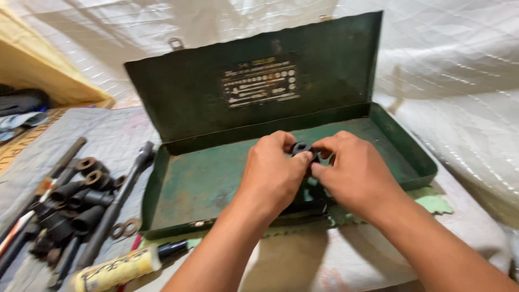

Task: The person wipes a metal extension bar with a cloth, then uses a toothbrush to scrub it, and wipes it again. They then wipe small metal rings and place them into a green toolbox, followed by placing two socket pieces into the toolbox.

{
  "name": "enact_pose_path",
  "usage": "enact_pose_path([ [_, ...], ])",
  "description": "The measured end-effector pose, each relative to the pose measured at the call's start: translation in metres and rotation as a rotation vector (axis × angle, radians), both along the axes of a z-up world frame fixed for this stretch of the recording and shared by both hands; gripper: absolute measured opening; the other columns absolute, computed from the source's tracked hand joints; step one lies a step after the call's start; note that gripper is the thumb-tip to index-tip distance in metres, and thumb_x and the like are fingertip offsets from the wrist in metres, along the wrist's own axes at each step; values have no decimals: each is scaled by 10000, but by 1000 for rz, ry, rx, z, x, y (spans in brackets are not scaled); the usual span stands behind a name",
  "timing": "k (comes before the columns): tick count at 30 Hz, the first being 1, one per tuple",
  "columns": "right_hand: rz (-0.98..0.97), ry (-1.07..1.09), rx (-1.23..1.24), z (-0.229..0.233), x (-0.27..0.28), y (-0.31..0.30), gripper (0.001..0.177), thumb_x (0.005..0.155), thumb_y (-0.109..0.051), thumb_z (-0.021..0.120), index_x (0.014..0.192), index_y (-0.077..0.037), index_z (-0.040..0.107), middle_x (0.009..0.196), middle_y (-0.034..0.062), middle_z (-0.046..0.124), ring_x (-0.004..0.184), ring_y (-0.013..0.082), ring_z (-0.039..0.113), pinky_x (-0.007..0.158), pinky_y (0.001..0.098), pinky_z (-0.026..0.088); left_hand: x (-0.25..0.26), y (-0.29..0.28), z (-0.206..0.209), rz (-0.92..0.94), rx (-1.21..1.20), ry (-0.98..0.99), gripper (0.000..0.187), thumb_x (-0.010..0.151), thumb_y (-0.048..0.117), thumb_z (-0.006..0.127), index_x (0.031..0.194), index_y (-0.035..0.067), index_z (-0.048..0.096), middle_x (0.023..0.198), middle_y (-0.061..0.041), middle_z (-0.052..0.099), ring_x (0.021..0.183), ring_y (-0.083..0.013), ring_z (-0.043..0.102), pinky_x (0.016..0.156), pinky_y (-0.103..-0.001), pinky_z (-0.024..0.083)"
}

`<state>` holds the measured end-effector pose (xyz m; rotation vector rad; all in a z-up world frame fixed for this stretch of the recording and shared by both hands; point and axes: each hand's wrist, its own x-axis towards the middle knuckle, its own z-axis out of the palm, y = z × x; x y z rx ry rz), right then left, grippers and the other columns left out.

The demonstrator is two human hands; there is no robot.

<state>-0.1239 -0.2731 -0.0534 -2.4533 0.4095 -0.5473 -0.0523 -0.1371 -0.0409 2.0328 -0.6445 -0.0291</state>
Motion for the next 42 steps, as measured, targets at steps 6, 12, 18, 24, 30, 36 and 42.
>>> enact_pose_path([
  [6, -241, 157, 259, -6, 19, -48, 264, 886, -273, 737, 1008, -41, 774, 688, 158, 748, 591, 254, 748, 611, 399, 568, 4, -42, -14, -60, -71, -6, 538, 806, 284, 752, 1238, -19, 646, 1033, -187, 733, 972, -307, 724, 836, -384, 556],
  [12, -298, 163, 161, -6, 40, -76, 314, 910, -269, 759, 930, 44, 741, 684, 164, 737, 575, 256, 736, 618, 387, 572, 5, -37, -21, -83, 43, 73, 442, 862, 264, 690, 1212, -5, 687, 1015, -175, 765, 976, -305, 743, 876, -380, 553],
  [18, -354, 81, 140, -18, 44, -82, 404, 841, -186, 779, 1166, 12, 644, 759, 180, 751, 634, 276, 749, 660, 394, 577, 12, -21, -17, -54, 68, 106, 420, 869, 261, 674, 1204, 7, 689, 1015, -168, 768, 969, -303, 750, 878, -382, 556],
  [24, -375, -3, 66, -17, 35, -75, 481, 831, -211, 787, 1223, -5, 598, 888, 168, 765, 885, 312, 716, 835, 419, 539, 20, -11, -13, -52, 113, 98, 387, 887, 252, 660, 1187, 9, 701, 1035, -173, 770, 985, -298, 748, 890, -379, 550],
  [30, -325, 1, 109, -1, 17, -69, 266, 879, -210, 712, 1113, -85, 722, 883, 124, 755, 848, 305, 715, 797, 431, 549, 29, -18, -13, -68, 54, 95, 335, 896, 239, 641, 1121, 9, 733, 988, -172, 778, 957, -284, 757, 865, -377, 554],
  [36, -212, -264, -194, -4, -3, -88, 169, 861, -183, 720, 939, -42, 772, 903, 153, 735, 888, 340, 673, 815, 449, 519, 48, -65, -25, -174, 30, 102, 285, 889, 214, 679, 1023, -19, 776, 881, -172, 774, 794, -245, 741, 747, -378, 567],
  [42, -207, -303, -162, -14, -3, -104, 163, 832, -156, 715, 937, -59, 794, 929, 131, 758, 889, 328, 679, 802, 421, 525, 62, -129, -41, -265, -22, 512, 362, 909, 169, 631, 1221, -15, 636, 952, -159, 753, 699, -233, 724, 606, -388, 583],
])
